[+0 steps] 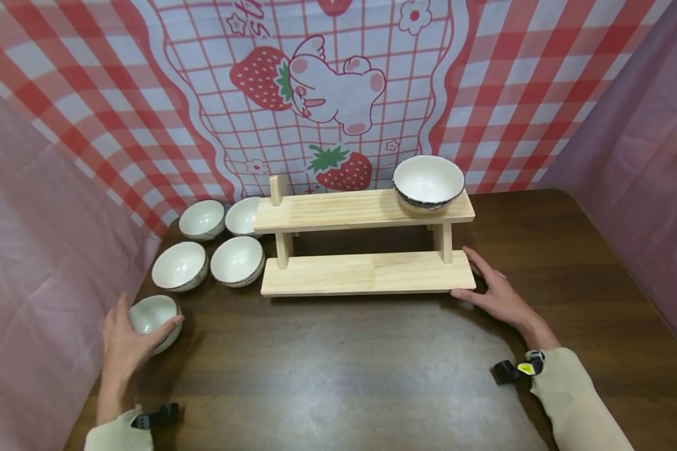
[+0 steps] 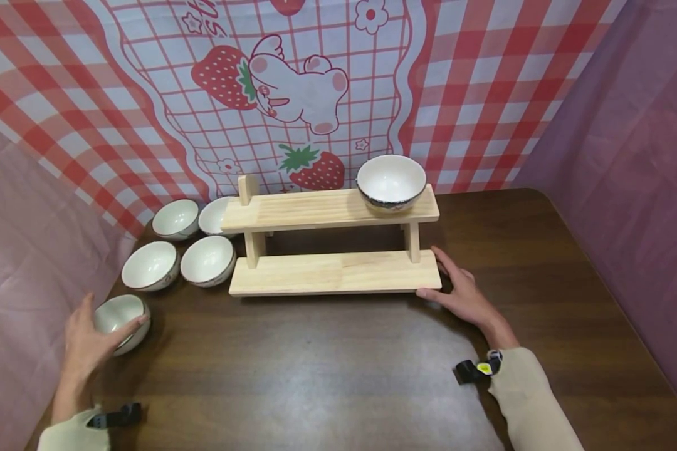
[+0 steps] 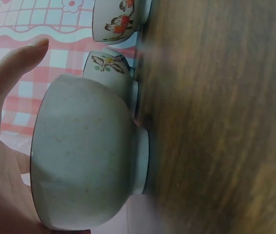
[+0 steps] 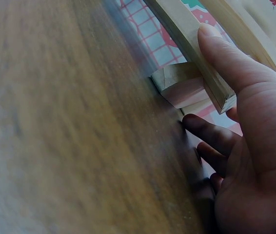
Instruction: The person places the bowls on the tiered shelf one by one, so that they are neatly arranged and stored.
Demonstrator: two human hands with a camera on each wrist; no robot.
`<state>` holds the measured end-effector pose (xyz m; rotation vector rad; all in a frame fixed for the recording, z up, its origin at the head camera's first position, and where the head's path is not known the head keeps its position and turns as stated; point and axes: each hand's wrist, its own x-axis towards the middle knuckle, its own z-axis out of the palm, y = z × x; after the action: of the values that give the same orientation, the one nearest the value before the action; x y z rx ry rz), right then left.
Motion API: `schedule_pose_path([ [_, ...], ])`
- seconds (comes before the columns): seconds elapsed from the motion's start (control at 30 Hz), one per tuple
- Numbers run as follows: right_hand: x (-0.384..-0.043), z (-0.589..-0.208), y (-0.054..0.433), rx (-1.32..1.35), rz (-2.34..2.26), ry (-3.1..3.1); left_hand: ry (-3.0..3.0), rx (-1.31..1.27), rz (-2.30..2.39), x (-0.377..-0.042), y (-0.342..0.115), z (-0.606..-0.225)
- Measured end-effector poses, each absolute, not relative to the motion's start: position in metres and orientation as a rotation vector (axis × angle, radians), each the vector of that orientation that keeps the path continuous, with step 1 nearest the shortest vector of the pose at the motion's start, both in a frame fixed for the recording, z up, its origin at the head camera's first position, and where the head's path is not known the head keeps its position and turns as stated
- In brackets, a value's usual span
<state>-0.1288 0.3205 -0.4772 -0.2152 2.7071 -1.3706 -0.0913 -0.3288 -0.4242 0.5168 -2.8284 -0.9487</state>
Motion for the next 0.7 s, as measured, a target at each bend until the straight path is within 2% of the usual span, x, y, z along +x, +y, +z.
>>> schedule_pose_path([
  [0.7, -0.129, -0.478, 0.321, -0.214, -1.374, 2.703, -2.847, 0.457, -0.896, -0.082, -0.338, -0.436],
])
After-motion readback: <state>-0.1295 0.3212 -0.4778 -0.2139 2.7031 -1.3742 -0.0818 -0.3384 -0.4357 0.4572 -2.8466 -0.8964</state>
